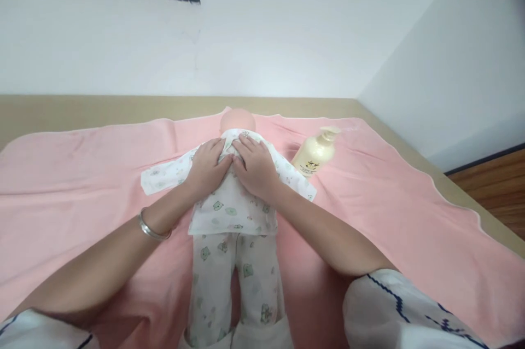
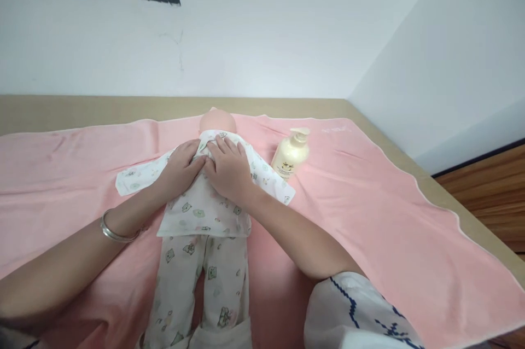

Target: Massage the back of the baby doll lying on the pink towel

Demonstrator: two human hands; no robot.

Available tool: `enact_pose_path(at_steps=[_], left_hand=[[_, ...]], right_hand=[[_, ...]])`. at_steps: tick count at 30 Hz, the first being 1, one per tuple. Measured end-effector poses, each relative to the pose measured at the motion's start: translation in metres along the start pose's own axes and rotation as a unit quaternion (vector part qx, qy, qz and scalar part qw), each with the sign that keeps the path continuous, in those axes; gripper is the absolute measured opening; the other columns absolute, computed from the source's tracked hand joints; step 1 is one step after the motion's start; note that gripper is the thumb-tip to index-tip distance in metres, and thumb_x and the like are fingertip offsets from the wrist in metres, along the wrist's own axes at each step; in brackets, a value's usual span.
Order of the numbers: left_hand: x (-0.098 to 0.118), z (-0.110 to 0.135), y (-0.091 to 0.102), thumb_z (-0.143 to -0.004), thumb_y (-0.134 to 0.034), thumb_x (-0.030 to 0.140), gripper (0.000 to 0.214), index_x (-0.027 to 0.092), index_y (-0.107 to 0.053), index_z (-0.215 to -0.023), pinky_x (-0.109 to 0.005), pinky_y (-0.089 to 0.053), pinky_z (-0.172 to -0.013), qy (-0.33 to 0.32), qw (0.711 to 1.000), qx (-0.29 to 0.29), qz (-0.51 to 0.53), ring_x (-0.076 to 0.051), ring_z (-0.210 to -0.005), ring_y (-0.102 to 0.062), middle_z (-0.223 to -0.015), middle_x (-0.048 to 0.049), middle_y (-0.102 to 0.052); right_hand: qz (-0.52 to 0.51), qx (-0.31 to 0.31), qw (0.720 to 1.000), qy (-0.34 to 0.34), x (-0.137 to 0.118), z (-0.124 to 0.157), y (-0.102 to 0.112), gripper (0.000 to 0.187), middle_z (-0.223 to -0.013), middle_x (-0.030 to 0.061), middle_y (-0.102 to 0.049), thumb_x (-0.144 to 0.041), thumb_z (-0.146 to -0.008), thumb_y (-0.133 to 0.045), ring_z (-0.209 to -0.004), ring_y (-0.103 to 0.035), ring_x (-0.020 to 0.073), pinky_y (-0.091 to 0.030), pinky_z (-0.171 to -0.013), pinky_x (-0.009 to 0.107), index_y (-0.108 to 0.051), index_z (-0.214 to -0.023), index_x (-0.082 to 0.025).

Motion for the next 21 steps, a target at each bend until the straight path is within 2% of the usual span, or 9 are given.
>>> enact_pose_path(at_steps=[3,6,8,10,12,14,17,19,21], left_hand=[[0.013,0.007,0.008,-0.097,-0.031,0.031,0.052,0.012,-0.063,-0.134,-0.065,-0.036,-0.125,0.031,0.998,0.031,-0.040,-0.039,-0.142,-0.050,-0.147,-0.0211,-0.058],[0.039,0.007,0.017,-0.097,-0.029,0.022,0.055,0.018,-0.059,-0.143,-0.069,-0.013,-0.135,0.031,0.998,0.062,0.001,-0.036,-0.159,-0.035,-0.162,-0.0157,-0.048],[0.060,0.000,0.024,-0.098,-0.033,0.022,0.055,0.020,-0.056,-0.147,-0.061,-0.016,-0.139,0.014,0.992,0.082,0.099,-0.030,-0.161,-0.034,-0.164,-0.0117,-0.047],[0.080,-0.011,0.029,-0.097,-0.041,0.024,0.053,0.020,-0.053,-0.148,-0.051,-0.031,-0.136,0.005,0.974,0.101,0.204,-0.027,-0.159,-0.039,-0.165,-0.0103,-0.048],[0.102,-0.023,0.029,-0.096,-0.048,0.024,0.046,0.023,-0.056,-0.142,-0.047,-0.041,-0.131,-0.005,0.956,0.102,0.274,-0.028,-0.156,-0.045,-0.161,-0.0090,-0.052],[0.131,-0.029,0.022,-0.100,-0.044,0.024,0.038,0.026,-0.059,-0.135,-0.044,-0.048,-0.125,-0.039,0.938,0.062,0.340,-0.026,-0.151,-0.052,-0.148,-0.0062,-0.063],[0.171,-0.026,0.014,-0.099,-0.047,0.025,0.044,0.030,-0.055,-0.142,-0.042,-0.051,-0.123,-0.078,0.887,-0.010,0.456,-0.024,-0.148,-0.055,-0.146,-0.0025,-0.065],[0.183,-0.024,0.008,-0.095,-0.053,0.028,0.050,0.027,-0.052,-0.146,-0.045,-0.044,-0.129,-0.046,0.861,-0.048,0.505,-0.026,-0.153,-0.049,-0.155,-0.0045,-0.058],[0.185,-0.026,-0.003,-0.095,-0.057,0.036,0.050,0.024,-0.054,-0.144,-0.047,-0.036,-0.133,0.019,0.834,-0.079,0.546,-0.028,-0.158,-0.043,-0.159,-0.0074,-0.054]], right_hand=[[-0.043,0.001,0.999,0.001,-0.001,-0.002,0.006,0.048,-0.164,0.0177,-0.049,-0.021,-0.104,-0.040,-0.155,-0.043,0.0343,-0.024,-0.133,0.061,-0.061,-0.146,-0.008],[-0.157,0.008,0.987,-0.026,0.001,-0.001,0.022,0.047,-0.141,0.0163,-0.069,-0.022,-0.104,-0.033,-0.134,-0.063,0.0300,-0.046,-0.120,0.054,-0.065,-0.136,-0.011],[-0.254,0.042,0.964,-0.064,0.003,0.004,0.040,0.048,-0.136,0.0100,-0.072,-0.026,-0.106,-0.030,-0.126,-0.068,0.0231,-0.056,-0.112,0.045,-0.062,-0.140,-0.018],[-0.332,0.095,0.935,-0.087,0.002,0.011,0.064,0.050,-0.153,0.0072,-0.062,-0.035,-0.107,-0.032,-0.144,-0.058,0.0198,-0.051,-0.121,0.041,-0.055,-0.148,-0.022],[-0.365,0.137,0.917,-0.084,-0.001,0.016,0.087,0.052,-0.168,0.0066,-0.045,-0.043,-0.105,-0.037,-0.161,-0.036,0.0213,-0.038,-0.133,0.043,-0.054,-0.150,-0.021],[-0.327,0.157,0.929,-0.065,-0.002,0.017,0.109,0.055,-0.173,0.0054,-0.037,-0.041,-0.105,-0.036,-0.166,-0.026,0.0223,-0.032,-0.136,0.045,-0.052,-0.153,-0.021],[-0.239,0.191,0.950,-0.070,0.022,0.015,0.145,0.064,-0.171,0.0032,-0.041,-0.022,-0.099,-0.027,-0.162,-0.034,0.0194,-0.039,-0.132,0.045,-0.038,-0.162,-0.025],[-0.198,0.217,0.952,-0.091,0.049,0.014,0.171,0.074,-0.170,0.0064,-0.042,-0.014,-0.093,-0.027,-0.159,-0.040,0.0189,-0.047,-0.126,0.045,-0.027,-0.167,-0.023],[-0.159,0.246,0.951,-0.102,0.070,0.017,0.196,0.081,-0.170,0.0088,-0.042,-0.011,-0.086,-0.030,-0.157,-0.043,0.0187,-0.047,-0.126,0.047,-0.024,-0.167,-0.022]])
Point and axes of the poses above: each hand's wrist, its own z-axis away from the middle knuckle, its own y-axis out of the back of the hand, x = y × z, the point moved 10 cm from there along -z, towards the middle knuckle
